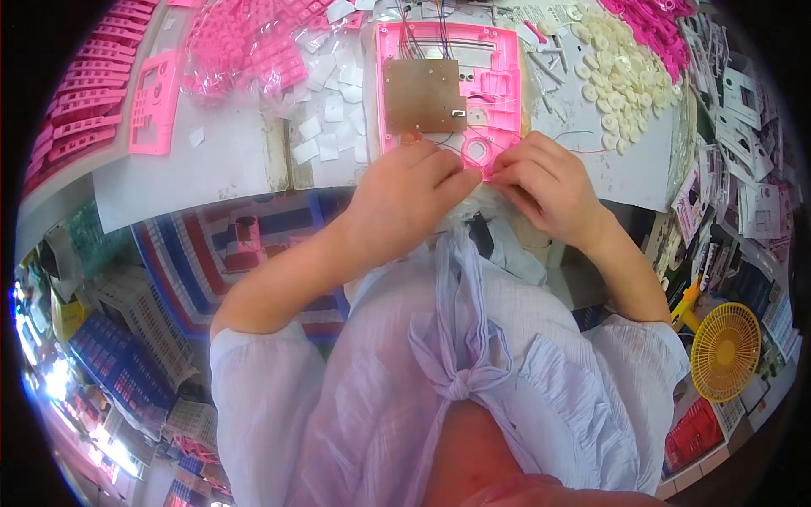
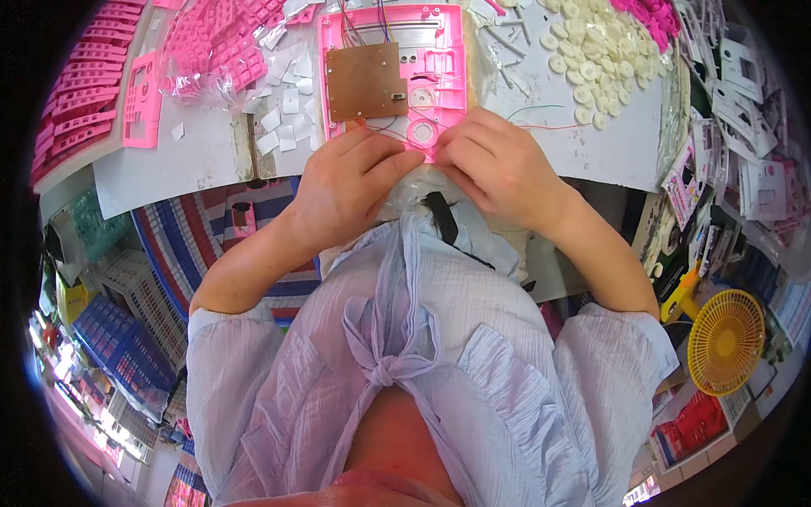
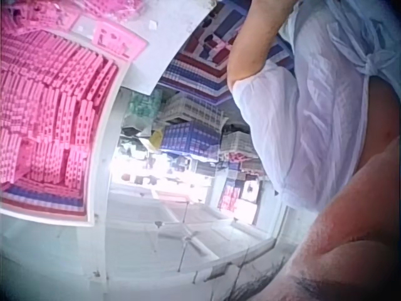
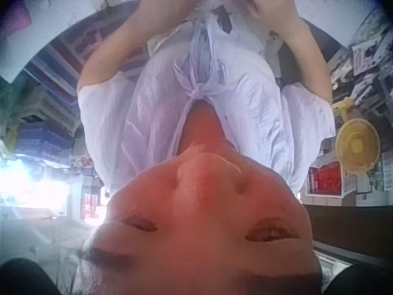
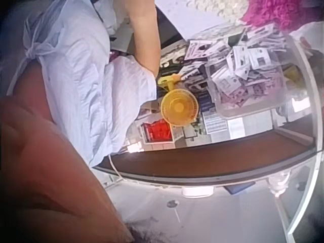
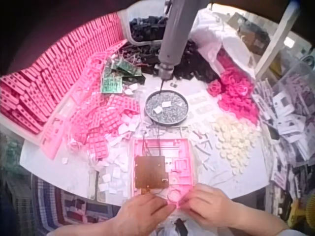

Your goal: Assembling a toy piggy bank by installing electronic components and plastic parts.

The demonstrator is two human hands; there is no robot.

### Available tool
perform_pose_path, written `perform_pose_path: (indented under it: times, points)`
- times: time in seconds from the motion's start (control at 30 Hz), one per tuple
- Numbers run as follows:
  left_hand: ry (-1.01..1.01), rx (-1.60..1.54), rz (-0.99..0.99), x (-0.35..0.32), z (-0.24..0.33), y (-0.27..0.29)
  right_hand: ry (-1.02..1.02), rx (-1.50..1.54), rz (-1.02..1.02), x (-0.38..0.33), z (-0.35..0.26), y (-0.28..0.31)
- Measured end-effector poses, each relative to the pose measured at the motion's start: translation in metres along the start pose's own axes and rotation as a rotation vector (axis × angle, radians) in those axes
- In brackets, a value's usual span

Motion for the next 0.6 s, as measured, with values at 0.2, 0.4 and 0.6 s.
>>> perform_pose_path:
  times: [0.2, 0.4, 0.6]
  points:
    - [-0.08, 0.06, -0.034, 0.002, 0.007, -0.002, -0.035, -0.065, 0.19, -0.025, 0.008, 0.006]
    - [-0.143, 0.168, -0.07, 0.001, 0.014, -0.009, -0.117, -0.26, 0.139, -0.036, -0.005, 0.003]
    - [-0.152, 0.278, -0.165, -0.001, 0.02, -0.021, -0.067, -0.402, -0.073, -0.035, -0.013, -0.005]
Point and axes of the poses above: each hand's wrist, its own x-axis towards the middle knuckle, its own y-axis out of the back of the hand, z = x × y, the point moved 10 cm from there along x, towards the middle knuckle, and after that the axes turned 11 degrees about y, right-handed, at the moved point
